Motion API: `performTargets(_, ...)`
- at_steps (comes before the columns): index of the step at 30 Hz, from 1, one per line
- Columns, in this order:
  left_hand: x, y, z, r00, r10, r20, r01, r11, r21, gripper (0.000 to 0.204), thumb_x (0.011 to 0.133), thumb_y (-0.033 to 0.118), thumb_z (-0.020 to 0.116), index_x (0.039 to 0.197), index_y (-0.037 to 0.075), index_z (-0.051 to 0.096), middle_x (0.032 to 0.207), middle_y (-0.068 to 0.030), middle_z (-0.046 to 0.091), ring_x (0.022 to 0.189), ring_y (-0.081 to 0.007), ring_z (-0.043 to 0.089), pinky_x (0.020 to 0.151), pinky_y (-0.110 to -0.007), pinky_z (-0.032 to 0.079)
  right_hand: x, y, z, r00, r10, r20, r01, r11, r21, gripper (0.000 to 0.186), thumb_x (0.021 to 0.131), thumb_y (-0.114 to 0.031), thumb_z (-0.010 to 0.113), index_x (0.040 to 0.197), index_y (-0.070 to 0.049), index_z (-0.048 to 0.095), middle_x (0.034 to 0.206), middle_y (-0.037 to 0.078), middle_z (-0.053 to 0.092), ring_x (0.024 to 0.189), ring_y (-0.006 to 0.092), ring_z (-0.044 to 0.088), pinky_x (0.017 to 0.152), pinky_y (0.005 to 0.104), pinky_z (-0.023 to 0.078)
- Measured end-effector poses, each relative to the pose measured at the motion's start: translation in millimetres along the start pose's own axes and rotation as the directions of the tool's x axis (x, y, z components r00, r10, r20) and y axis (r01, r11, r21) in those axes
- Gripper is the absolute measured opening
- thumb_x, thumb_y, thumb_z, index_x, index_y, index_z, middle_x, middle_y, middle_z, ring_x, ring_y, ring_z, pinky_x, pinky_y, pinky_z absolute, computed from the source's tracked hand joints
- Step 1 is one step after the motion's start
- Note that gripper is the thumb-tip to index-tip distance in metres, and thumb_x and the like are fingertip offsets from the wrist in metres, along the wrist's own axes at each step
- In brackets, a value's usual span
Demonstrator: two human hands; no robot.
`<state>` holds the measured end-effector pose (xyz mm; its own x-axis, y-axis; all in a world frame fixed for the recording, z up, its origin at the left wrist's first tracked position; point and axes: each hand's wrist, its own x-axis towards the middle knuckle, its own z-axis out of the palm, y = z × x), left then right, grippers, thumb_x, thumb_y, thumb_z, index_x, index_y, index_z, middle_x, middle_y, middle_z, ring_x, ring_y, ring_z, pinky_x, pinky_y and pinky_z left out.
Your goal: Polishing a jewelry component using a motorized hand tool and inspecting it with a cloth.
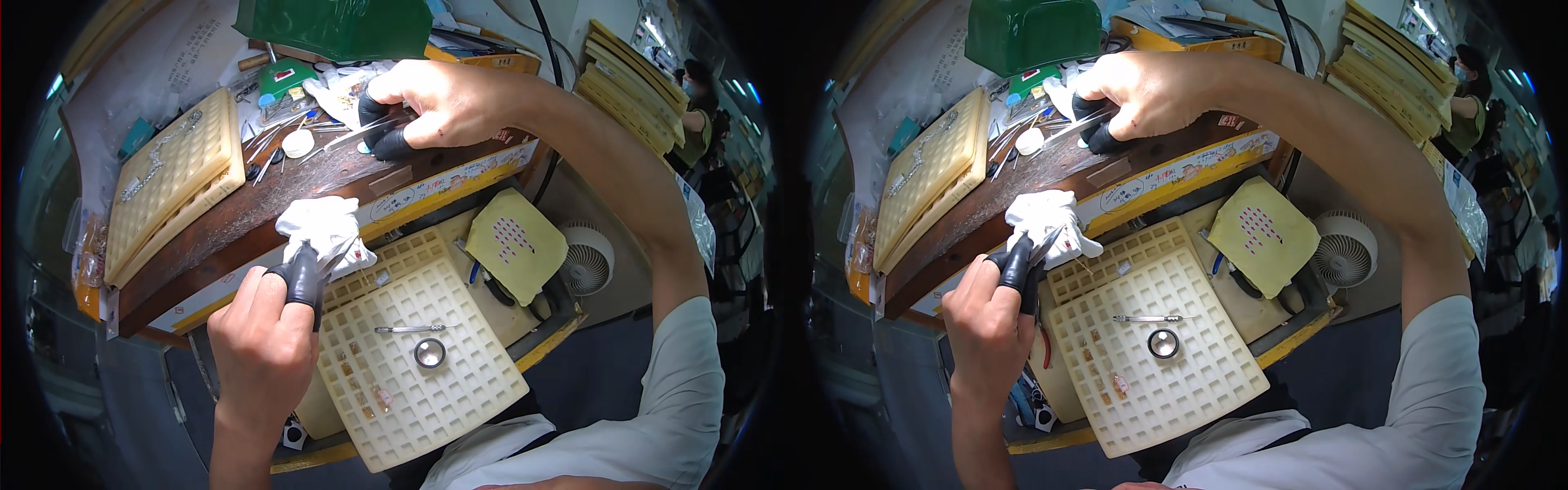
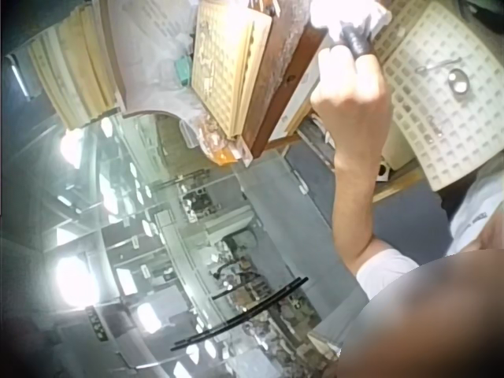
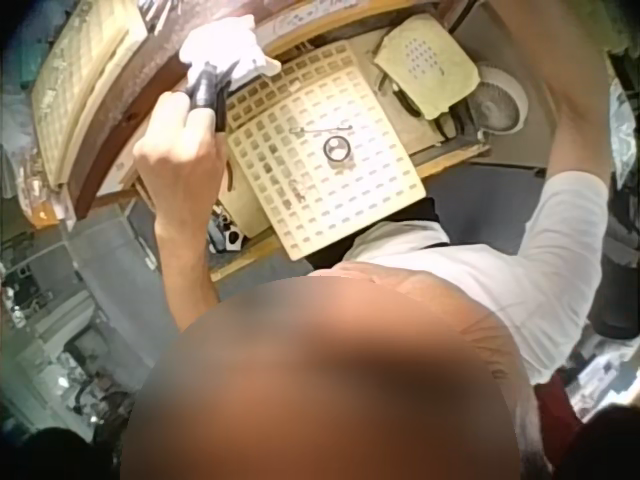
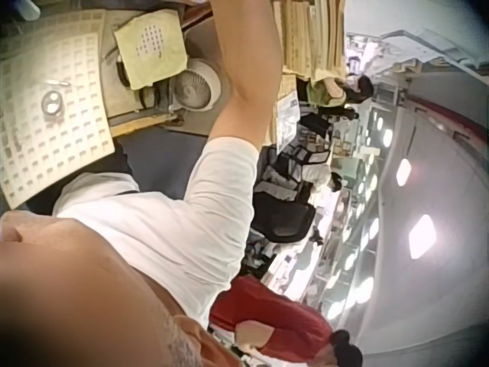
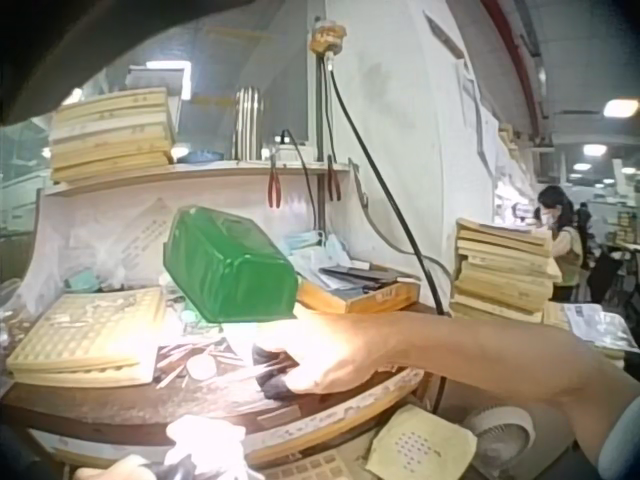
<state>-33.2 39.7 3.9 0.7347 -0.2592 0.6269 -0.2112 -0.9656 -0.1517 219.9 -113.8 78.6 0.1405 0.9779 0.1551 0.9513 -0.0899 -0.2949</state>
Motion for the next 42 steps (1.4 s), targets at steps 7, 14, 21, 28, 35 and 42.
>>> performTargets(7,-0.2,-0.4,0.2,1.000,0.010,-0.005,-0.010,1.000,0.008,0.022,0.047,-0.004,0.060,0.059,0.003,0.043,0.066,-0.0074,0.038,0.058,-0.0236,0.047,0.041,-0.036,0.035,0.4,-3.6,-2.4,0.997,0.033,0.070,-0.033,0.999,-0.009,0.045,0.081,-0.008,0.060,0.121,0.011,0.057,0.105,0.026,0.065,0.094,0.0300,0.064,0.085,0.0370,0.050)
performTargets(14,0.1,-0.3,-0.4,1.000,-0.002,0.005,0.002,1.000,0.005,0.023,0.047,-0.004,0.061,0.059,0.003,0.043,0.066,-0.0074,0.038,0.058,-0.0236,0.047,0.041,-0.036,0.035,-2.9,-2.2,-1.6,0.999,-0.018,0.042,0.016,0.999,0.033,0.038,0.080,-0.008,0.060,0.114,0.010,0.058,0.105,0.023,0.061,0.095,0.0295,0.061,0.085,0.0379,0.049)
performTargets(21,0.3,-0.6,0.4,1.000,0.009,-0.006,-0.009,1.000,0.007,0.023,0.048,-0.004,0.061,0.059,0.003,0.042,0.066,-0.0073,0.037,0.058,-0.0235,0.046,0.041,-0.036,0.034,0.9,10.6,0.4,0.998,-0.054,0.012,0.054,0.998,-0.014,0.023,0.083,-0.008,0.058,0.102,0.005,0.056,0.085,0.013,0.055,0.079,0.0200,0.049,0.073,0.0326,0.043)
performTargets(28,0.7,-0.7,-0.1,1.000,0.019,-0.004,-0.019,1.000,0.002,0.021,0.050,-0.005,0.061,0.060,0.003,0.044,0.066,-0.0073,0.038,0.058,-0.0233,0.046,0.041,-0.036,0.034,-6.5,13.4,3.7,0.995,-0.071,-0.071,0.067,0.996,-0.057,0.020,0.084,-0.010,0.059,0.097,0.005,0.056,0.080,0.013,0.054,0.073,0.0200,0.047,0.066,0.0341,0.041)
performTargets(35,0.7,-0.6,-1.2,1.000,0.017,0.002,-0.017,1.000,0.010,0.016,0.052,-0.005,0.060,0.066,0.000,0.053,0.066,-0.0071,0.039,0.058,-0.0227,0.047,0.042,-0.036,0.035,-18.3,-0.3,8.1,0.992,-0.075,-0.102,0.094,0.976,0.195,0.021,0.083,0.000,0.058,0.103,0.005,0.061,0.088,0.012,0.059,0.082,0.0156,0.054,0.075,0.0327,0.046)
performTargets(42,0.6,0.1,-2.2,1.000,0.003,0.026,-0.004,1.000,0.030,0.014,0.054,-0.004,0.060,0.063,0.002,0.050,0.066,-0.0068,0.038,0.058,-0.0226,0.047,0.042,-0.036,0.035,-24.3,-20.6,13.5,0.996,0.021,-0.091,-0.006,0.987,0.161,0.029,0.078,0.004,0.055,0.106,0.003,0.064,0.084,0.014,0.063,0.077,0.0181,0.060,0.073,0.0339,0.048)
